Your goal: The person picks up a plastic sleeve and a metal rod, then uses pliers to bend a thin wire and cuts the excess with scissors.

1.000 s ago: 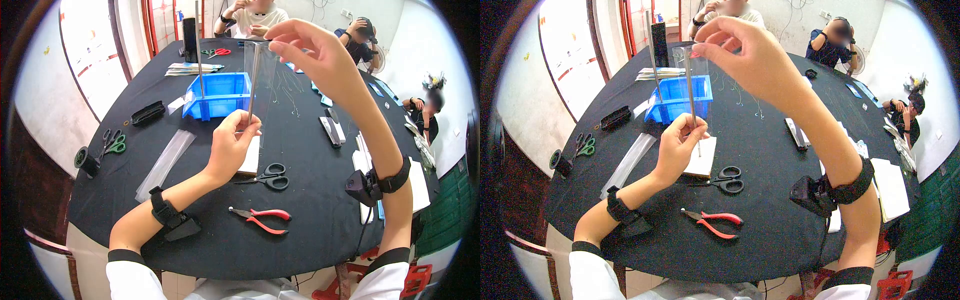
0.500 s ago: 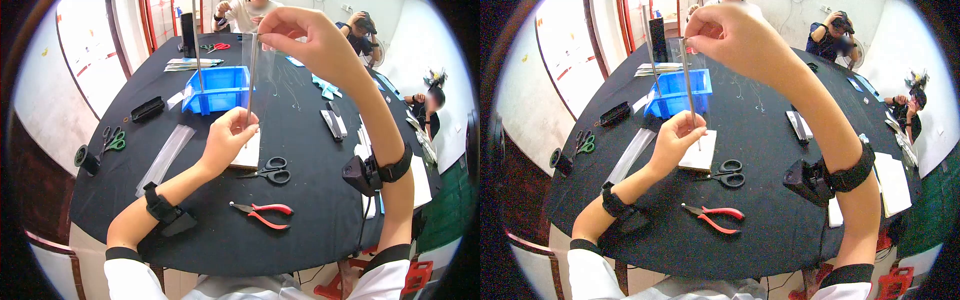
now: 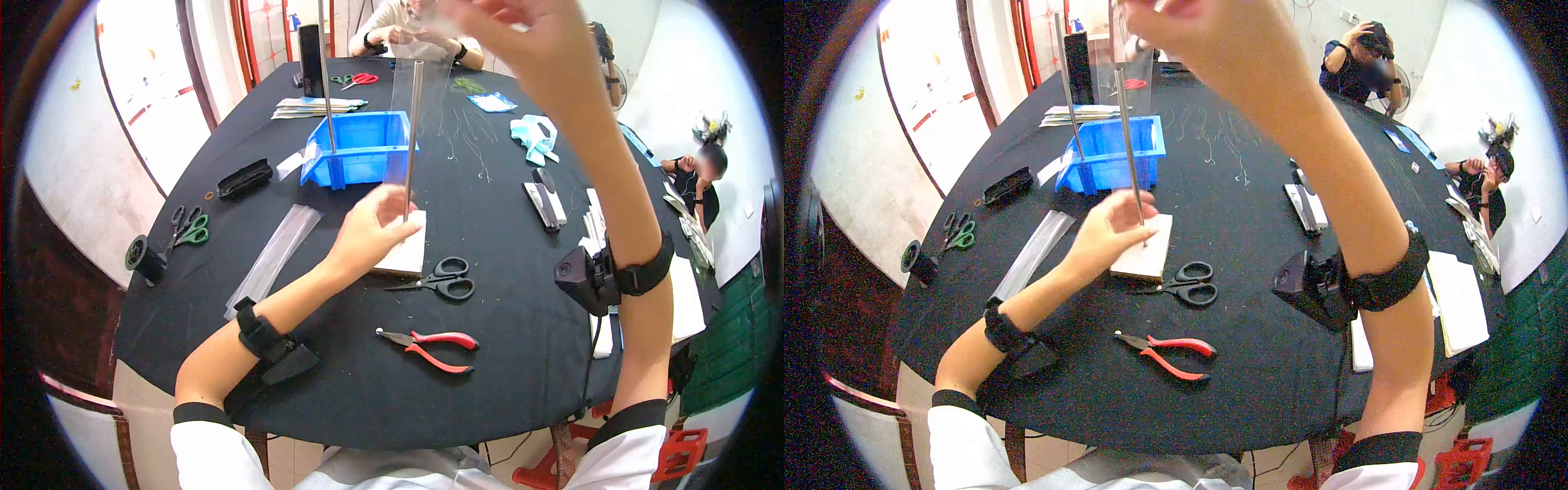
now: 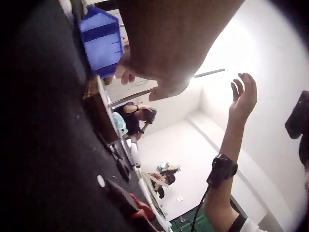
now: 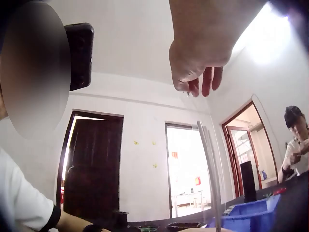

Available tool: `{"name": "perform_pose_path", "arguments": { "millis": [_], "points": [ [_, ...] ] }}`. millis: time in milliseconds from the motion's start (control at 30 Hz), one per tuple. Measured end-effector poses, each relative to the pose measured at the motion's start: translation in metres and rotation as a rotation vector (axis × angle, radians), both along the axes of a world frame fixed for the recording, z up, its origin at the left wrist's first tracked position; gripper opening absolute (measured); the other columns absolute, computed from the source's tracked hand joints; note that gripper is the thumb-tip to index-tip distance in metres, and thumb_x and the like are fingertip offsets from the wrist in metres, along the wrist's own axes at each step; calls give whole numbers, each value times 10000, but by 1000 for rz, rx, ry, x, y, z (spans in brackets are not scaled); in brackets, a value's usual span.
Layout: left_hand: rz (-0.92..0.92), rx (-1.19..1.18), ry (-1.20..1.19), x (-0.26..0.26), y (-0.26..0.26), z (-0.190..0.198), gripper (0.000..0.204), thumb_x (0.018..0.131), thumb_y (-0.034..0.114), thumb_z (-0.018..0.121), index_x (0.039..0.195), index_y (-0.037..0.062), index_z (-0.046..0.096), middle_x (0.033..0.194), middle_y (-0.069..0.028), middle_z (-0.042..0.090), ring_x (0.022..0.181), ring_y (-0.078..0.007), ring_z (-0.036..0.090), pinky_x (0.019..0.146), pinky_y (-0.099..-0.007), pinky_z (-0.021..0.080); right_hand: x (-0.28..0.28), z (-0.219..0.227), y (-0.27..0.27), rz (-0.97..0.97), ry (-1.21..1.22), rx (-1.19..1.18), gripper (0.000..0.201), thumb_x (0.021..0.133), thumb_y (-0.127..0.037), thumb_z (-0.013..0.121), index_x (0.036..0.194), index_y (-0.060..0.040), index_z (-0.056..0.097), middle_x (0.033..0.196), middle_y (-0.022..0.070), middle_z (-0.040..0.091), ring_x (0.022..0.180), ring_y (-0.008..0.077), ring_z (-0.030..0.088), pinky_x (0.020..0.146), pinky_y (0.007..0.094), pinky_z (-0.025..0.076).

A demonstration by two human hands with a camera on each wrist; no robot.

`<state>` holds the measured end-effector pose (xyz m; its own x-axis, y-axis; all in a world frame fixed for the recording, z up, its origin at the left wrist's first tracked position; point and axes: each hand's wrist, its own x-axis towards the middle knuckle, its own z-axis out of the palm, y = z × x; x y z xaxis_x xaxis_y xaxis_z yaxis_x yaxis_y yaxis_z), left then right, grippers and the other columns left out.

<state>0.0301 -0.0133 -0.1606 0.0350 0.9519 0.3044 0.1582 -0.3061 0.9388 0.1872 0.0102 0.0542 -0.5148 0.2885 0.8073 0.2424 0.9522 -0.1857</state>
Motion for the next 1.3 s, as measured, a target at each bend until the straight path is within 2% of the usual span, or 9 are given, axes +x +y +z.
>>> {"name": "perform_pose_path", "arguments": {
  "millis": [133, 200, 267, 367, 667, 800, 867, 1100, 1300],
  "points": [
    [435, 444, 104, -7, -24, 56, 224, 834, 161, 592, 974, 4, 516, 843, -41, 519, 794, -115, 508, 728, -241, 423, 6, 17, 2, 204, 220, 585, 80, 781, -80, 594, 832, -63, 653, 749, 35, 654, 582, 57, 573, 509, 176, 444],
    [130, 417, -181, -13, -44, 95, 412, 916, 361, 475, 804, -9, 618, 697, -56, 593, 645, -107, 550, 625, -228, 443, 6, 19, -14, 263, 237, 694, 108, 782, -65, 584, 858, -61, 661, 772, 52, 659, 606, 78, 589, 516, 187, 453],
    [-248, 235, -273, -12, -66, 134, 646, 930, 502, 267, 946, -45, 611, 831, -125, 638, 702, -181, 607, 615, -246, 471, 5, 14, -19, 260, 165, 809, 125, 774, -48, 589, 875, -54, 662, 793, 61, 656, 649, 101, 604, 546, 203, 465],
    [-249, 251, -427, 2, -87, 171, 512, 927, 409, 372, 935, -37, 623, 830, -117, 648, 732, -181, 625, 615, -247, 496, 10, 0, -50, 48, -81, 996, 148, 714, -11, 660, 858, -38, 645, 817, 48, 630, 710, 115, 605, 639, 221, 483],
    [-33, 564, 96, -7, -106, 201, 269, 881, 233, 556, 943, -19, 625, 786, -119, 639, 693, -175, 632, 603, -275, 523, 5, -55, -37, -55, 248, 301, 565, 704, -188, 762, 1142, -43, 435, 957, 66, 524, 728, 98, 508, 533, 213, 430],
    [31, 774, 15, -17, -107, 212, 221, 886, 187, 550, 927, -13, 634, 809, -104, 632, 657, -144, 629, 593, -276, 552, -12, -105, -2, -305, -11, -166, 507, 735, -341, 704, 1083, -35, 500, 761, 84, 561, 613, 153, 537, 505, 303, 428],
    [86, 809, 49, -51, -109, 208, 267, 882, 257, 542, 856, 2, 618, 712, -64, 594, 687, -137, 601, 601, -255, 490, -17, -119, 9, -191, -60, -389, 302, 780, -286, 659, 902, -14, 612, 607, 82, 560, 547, 133, 528, 504, 286, 416],
    [206, -312, 140, -137, -129, 85, 170, 835, 167, 614, 834, -2, 637, 666, -47, 609, 547, -104, 576, 516, -225, 490, -20, -125, 8, -115, -127, -478, 200, 815, -190, 612, 794, 6, 645, 617, 91, 612, 523, 104, 533, 500, 259, 405],
    [235, -665, 84, -171, -138, 22, 172, 828, 150, 613, 851, -20, 627, 694, -73, 628, 540, -119, 595, 490, -216, 498, -20, -129, 11, -45, -76, -570, 189, 837, -158, 601, 822, 27, 635, 667, 74, 632, 576, 82, 533, 535, 238, 422]
  ]
}}
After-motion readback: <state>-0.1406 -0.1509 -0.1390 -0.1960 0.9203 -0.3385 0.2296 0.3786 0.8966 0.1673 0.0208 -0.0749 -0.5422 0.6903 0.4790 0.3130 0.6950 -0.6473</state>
